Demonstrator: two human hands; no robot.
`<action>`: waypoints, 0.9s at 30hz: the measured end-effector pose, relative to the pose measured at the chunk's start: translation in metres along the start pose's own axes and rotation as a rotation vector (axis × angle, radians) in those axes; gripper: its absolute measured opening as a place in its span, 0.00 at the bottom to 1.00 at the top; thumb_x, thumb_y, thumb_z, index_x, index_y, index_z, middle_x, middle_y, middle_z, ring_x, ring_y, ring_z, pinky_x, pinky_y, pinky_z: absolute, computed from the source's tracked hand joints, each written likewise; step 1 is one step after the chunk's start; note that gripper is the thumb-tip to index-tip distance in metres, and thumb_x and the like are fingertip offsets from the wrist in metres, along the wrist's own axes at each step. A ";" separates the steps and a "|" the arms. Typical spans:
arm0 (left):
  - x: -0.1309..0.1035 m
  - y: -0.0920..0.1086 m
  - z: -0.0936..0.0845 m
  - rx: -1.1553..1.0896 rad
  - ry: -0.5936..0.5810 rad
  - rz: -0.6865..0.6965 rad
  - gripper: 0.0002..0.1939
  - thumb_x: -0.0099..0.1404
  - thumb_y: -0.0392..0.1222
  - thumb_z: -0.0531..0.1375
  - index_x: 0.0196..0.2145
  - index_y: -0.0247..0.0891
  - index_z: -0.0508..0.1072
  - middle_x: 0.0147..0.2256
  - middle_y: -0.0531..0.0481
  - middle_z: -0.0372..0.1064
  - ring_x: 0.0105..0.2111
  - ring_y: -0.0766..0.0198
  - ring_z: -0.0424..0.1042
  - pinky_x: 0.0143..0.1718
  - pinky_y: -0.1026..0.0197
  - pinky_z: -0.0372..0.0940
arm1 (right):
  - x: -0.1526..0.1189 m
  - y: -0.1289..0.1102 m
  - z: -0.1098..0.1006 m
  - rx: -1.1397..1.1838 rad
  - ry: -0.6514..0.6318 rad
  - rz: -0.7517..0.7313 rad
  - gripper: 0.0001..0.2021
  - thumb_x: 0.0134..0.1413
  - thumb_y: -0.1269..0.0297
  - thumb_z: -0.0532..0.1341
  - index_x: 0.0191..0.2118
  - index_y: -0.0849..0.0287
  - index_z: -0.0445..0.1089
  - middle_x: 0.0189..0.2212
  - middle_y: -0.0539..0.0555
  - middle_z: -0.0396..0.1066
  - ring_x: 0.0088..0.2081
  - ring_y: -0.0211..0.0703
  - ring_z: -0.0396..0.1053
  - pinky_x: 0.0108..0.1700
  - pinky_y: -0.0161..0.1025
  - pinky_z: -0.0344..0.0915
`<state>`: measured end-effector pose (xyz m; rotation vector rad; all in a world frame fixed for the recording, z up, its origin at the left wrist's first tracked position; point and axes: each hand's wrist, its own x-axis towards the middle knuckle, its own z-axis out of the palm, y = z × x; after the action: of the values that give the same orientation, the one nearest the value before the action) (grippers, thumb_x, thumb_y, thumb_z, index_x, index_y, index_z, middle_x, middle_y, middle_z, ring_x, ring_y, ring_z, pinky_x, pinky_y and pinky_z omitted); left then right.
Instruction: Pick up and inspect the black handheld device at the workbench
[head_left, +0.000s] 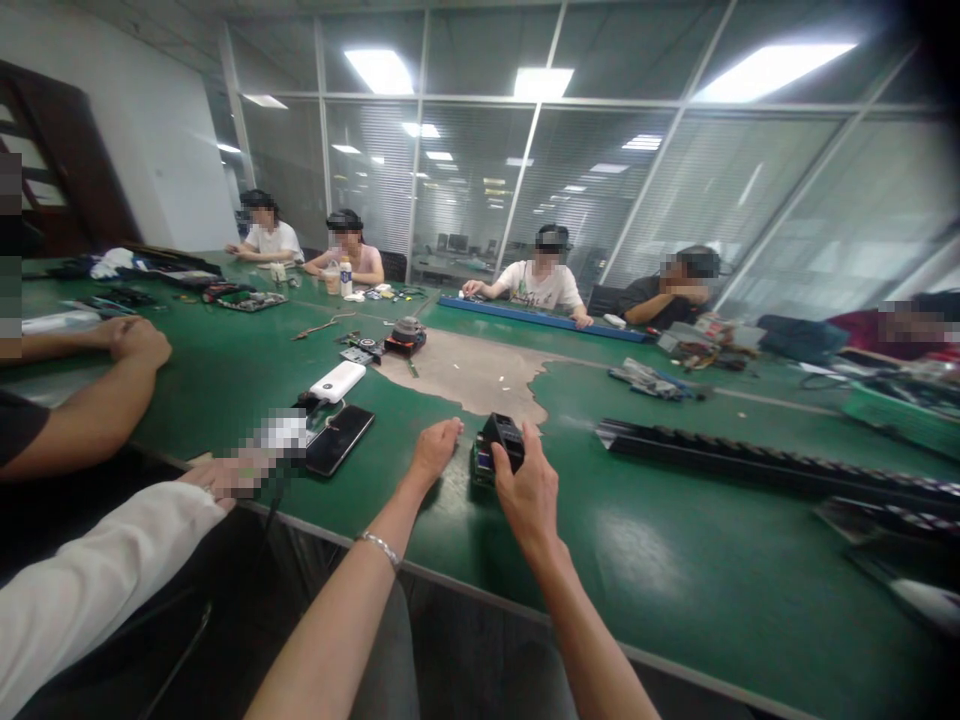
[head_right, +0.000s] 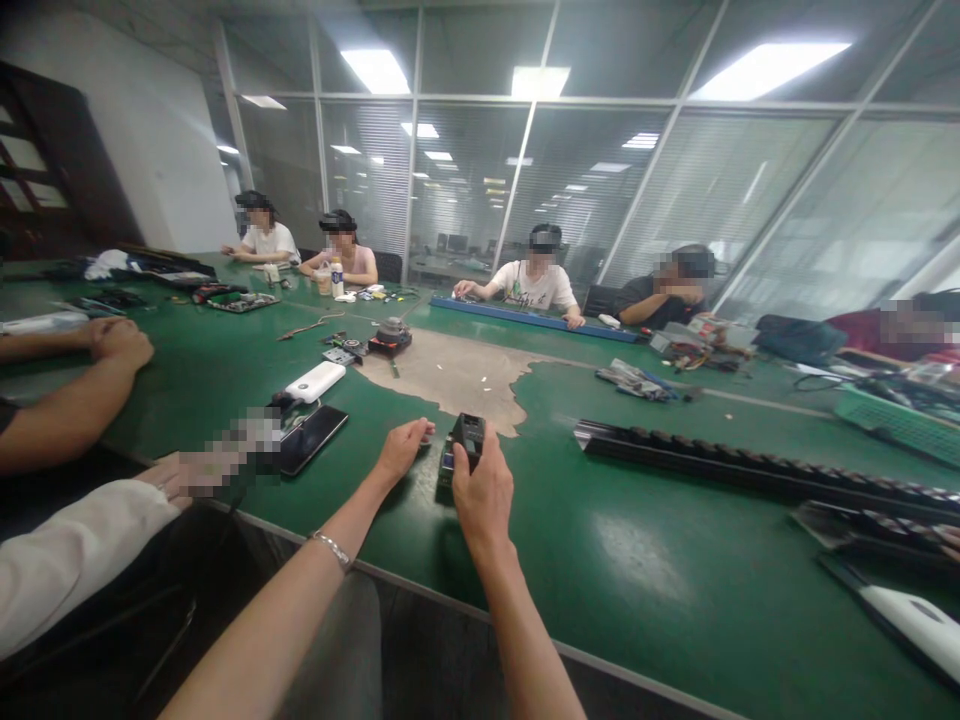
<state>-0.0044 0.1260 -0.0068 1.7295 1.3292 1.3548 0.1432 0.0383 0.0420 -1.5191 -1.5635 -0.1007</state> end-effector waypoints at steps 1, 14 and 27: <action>0.000 0.001 0.000 0.002 0.000 0.001 0.27 0.70 0.55 0.44 0.40 0.38 0.78 0.38 0.46 0.77 0.36 0.62 0.75 0.41 0.62 0.68 | -0.001 -0.002 0.003 0.007 -0.006 -0.005 0.29 0.61 0.53 0.51 0.62 0.65 0.54 0.54 0.66 0.66 0.53 0.53 0.66 0.53 0.48 0.62; -0.001 0.001 -0.004 -0.005 -0.013 0.035 0.26 0.70 0.55 0.44 0.40 0.39 0.78 0.39 0.45 0.77 0.40 0.60 0.75 0.43 0.61 0.67 | -0.007 -0.019 0.020 -0.121 -0.102 -0.016 0.25 0.61 0.55 0.51 0.58 0.67 0.60 0.48 0.67 0.69 0.47 0.53 0.69 0.48 0.46 0.64; 0.000 -0.002 -0.002 0.012 -0.007 0.029 0.27 0.70 0.56 0.43 0.40 0.39 0.78 0.40 0.45 0.77 0.40 0.60 0.75 0.43 0.62 0.68 | -0.031 -0.017 0.030 -0.288 -0.207 0.039 0.26 0.61 0.57 0.52 0.61 0.67 0.57 0.59 0.71 0.57 0.56 0.56 0.63 0.50 0.44 0.63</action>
<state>-0.0065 0.1266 -0.0078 1.7664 1.3162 1.3582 0.1070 0.0299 0.0141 -1.8319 -1.7383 -0.1560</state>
